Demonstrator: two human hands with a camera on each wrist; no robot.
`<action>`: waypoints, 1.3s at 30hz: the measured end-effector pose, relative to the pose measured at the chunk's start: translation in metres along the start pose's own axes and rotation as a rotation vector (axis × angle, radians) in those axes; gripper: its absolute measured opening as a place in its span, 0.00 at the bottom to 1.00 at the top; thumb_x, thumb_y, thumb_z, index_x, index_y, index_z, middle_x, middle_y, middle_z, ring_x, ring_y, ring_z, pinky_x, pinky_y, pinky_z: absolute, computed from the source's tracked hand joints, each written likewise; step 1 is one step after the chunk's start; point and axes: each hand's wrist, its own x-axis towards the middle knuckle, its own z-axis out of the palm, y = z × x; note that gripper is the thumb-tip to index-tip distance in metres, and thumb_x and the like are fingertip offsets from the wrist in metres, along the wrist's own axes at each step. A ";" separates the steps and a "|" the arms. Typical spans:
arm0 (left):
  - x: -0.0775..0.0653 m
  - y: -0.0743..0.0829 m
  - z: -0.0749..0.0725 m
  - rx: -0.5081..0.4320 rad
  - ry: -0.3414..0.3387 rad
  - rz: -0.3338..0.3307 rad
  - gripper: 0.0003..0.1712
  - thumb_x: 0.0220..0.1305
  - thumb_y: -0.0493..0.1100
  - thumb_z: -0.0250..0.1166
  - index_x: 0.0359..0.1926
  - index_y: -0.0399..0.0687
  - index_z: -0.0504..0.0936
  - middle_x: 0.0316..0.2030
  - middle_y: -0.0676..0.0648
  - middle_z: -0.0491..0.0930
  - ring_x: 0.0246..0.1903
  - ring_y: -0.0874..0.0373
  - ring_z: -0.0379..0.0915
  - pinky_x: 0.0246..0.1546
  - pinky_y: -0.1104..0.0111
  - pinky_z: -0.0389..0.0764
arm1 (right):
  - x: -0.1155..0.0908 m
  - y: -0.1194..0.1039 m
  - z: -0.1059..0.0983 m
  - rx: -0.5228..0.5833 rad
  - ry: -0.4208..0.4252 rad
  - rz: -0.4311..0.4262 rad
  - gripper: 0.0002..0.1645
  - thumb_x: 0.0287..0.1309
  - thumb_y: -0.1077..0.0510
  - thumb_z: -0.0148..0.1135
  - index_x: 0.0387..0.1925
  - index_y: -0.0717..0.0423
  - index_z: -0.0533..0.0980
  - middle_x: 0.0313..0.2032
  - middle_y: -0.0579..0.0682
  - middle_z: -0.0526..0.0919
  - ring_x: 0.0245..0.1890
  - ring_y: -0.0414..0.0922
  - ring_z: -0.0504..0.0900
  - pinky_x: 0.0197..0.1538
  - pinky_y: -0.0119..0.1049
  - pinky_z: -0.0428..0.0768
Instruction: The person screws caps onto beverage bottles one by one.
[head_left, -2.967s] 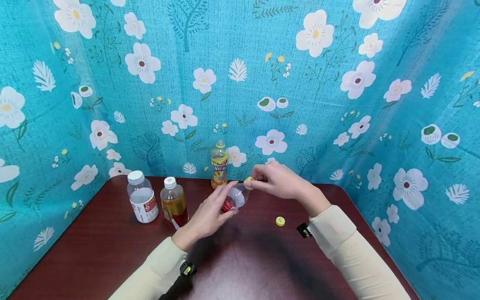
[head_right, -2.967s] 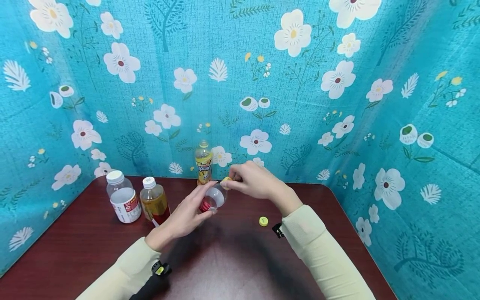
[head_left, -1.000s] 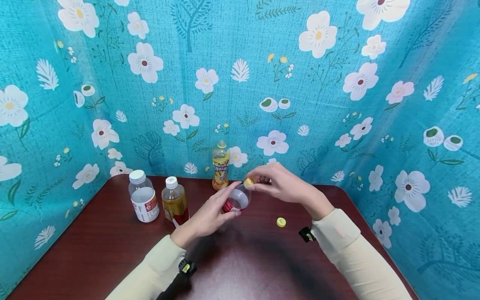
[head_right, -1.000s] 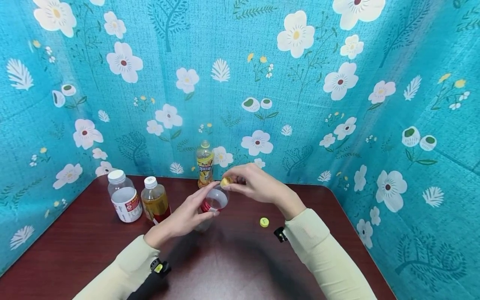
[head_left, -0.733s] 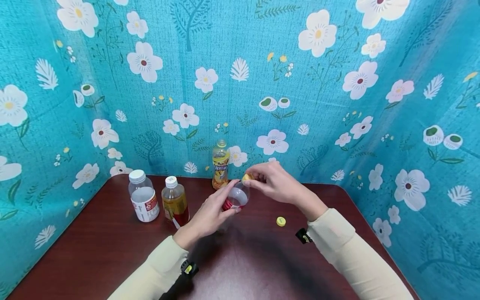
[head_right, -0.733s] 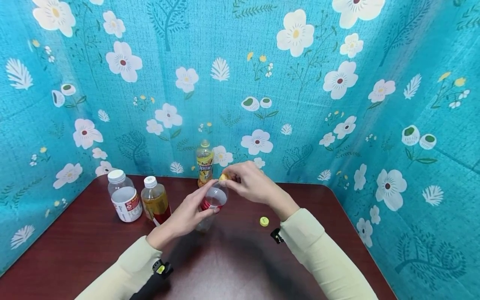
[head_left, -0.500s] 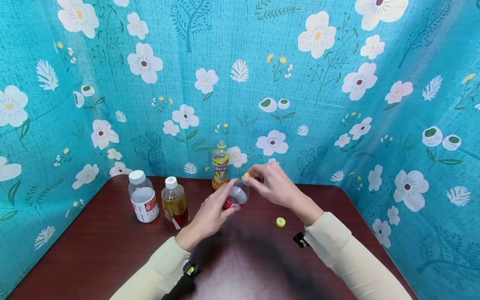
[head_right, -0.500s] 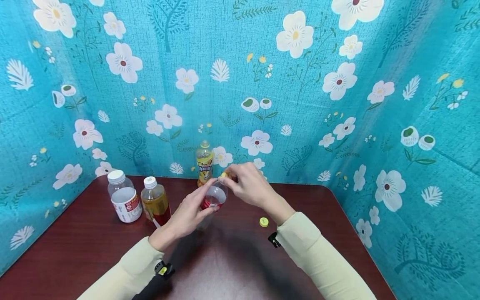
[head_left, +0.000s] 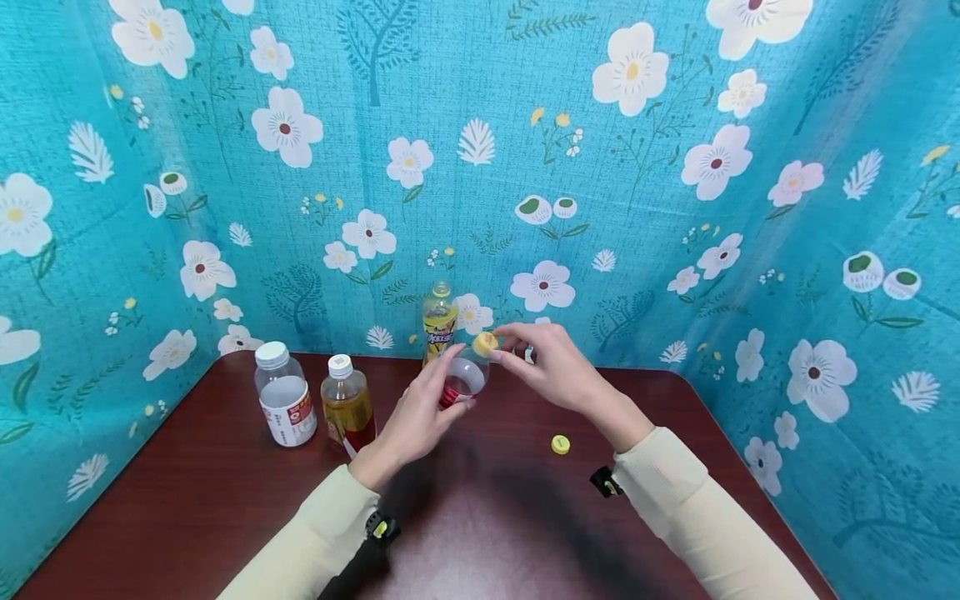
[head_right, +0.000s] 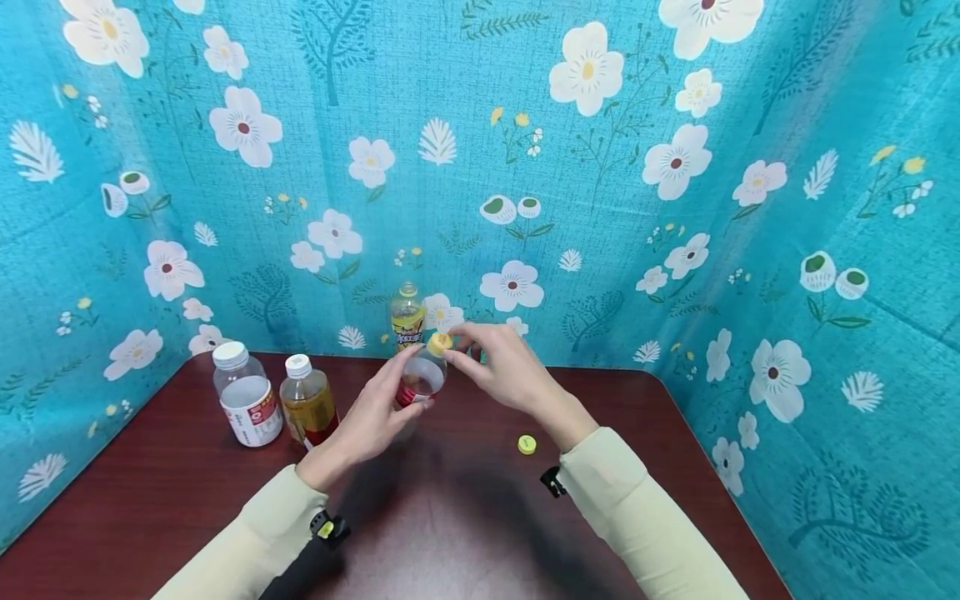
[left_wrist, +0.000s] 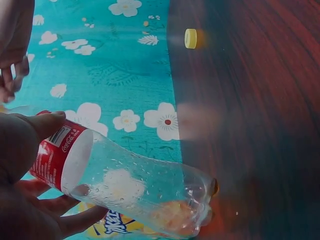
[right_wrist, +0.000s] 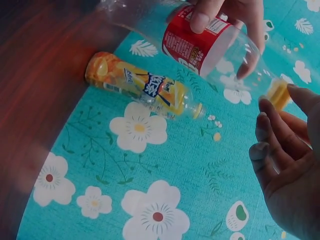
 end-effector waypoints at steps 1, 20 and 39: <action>0.001 -0.001 0.000 -0.010 -0.003 -0.009 0.50 0.63 0.45 0.74 0.79 0.58 0.56 0.66 0.44 0.70 0.60 0.49 0.73 0.58 0.52 0.81 | -0.001 0.001 -0.001 -0.007 -0.005 0.002 0.15 0.69 0.51 0.66 0.52 0.54 0.84 0.36 0.41 0.87 0.33 0.36 0.80 0.35 0.36 0.81; 0.031 -0.029 0.000 -0.061 0.252 -0.208 0.48 0.68 0.45 0.70 0.79 0.54 0.49 0.69 0.37 0.63 0.67 0.40 0.66 0.66 0.43 0.70 | -0.051 0.055 0.000 -0.086 -0.148 0.162 0.06 0.68 0.55 0.66 0.44 0.48 0.85 0.34 0.39 0.86 0.31 0.36 0.80 0.38 0.39 0.81; 0.052 -0.063 0.004 -0.056 0.437 -0.393 0.49 0.69 0.42 0.68 0.80 0.55 0.47 0.71 0.31 0.59 0.67 0.34 0.64 0.64 0.41 0.69 | -0.108 0.100 0.026 -0.281 -0.371 0.310 0.30 0.58 0.44 0.75 0.58 0.50 0.79 0.46 0.48 0.82 0.41 0.46 0.82 0.42 0.43 0.82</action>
